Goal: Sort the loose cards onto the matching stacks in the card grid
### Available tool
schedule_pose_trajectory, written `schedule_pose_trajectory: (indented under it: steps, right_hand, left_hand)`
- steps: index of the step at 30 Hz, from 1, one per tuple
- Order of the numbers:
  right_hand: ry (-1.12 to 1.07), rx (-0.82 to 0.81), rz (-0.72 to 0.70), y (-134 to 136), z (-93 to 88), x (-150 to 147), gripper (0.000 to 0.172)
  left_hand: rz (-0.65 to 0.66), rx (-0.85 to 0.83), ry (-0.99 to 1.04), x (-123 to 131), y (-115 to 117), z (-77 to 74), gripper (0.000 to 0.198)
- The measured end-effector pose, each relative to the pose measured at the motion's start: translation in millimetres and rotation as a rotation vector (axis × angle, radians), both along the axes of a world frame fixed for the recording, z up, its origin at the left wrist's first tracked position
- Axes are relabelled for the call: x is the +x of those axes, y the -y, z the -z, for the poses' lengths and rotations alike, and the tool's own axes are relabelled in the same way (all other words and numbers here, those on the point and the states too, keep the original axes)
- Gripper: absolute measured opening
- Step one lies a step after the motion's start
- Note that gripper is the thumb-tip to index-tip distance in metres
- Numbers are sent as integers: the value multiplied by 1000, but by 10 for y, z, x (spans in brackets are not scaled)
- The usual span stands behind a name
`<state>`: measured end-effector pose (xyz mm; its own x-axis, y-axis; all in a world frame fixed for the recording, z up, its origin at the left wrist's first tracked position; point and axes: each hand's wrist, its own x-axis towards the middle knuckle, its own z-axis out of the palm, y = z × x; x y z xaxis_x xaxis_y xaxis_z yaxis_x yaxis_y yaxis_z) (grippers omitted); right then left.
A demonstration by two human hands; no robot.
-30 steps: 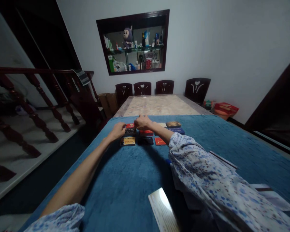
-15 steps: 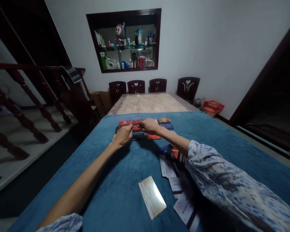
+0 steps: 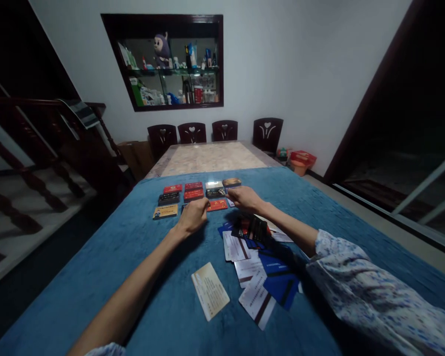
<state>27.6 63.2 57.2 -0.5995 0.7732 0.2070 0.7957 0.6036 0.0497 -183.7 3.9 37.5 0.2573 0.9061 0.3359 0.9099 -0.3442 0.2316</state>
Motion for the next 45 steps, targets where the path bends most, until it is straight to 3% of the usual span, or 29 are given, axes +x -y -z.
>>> schedule_pose_trajectory:
  steps: [10,18,23,26,34,39,45]
  right_hand:
    - [-12,13,51,216,173,533,24]
    - [-28,28,71,421,293,812,22]
    - [-45,65,61,470,404,947,26]
    - [-62,92,19,498,453,988,25]
    - [-125,172,-56,562,541,1032,26]
    - [-172,90,-101,646,535,1054,24]
    - [-178,-3,-143,723,521,1069,43]
  left_hand:
    - [157,-14,26,485,61,52,24]
    - [548,-45,-48,803,37,125,37]
    - [674,-141,-35,927,51,169,51]
    - [692,-179,-74,960,52,188,58]
    - [654,-79,-245,918,59,200,45]
    - [604,-8,-304,927,94,183,29]
    - [548,2,-307,959,117,187,25]
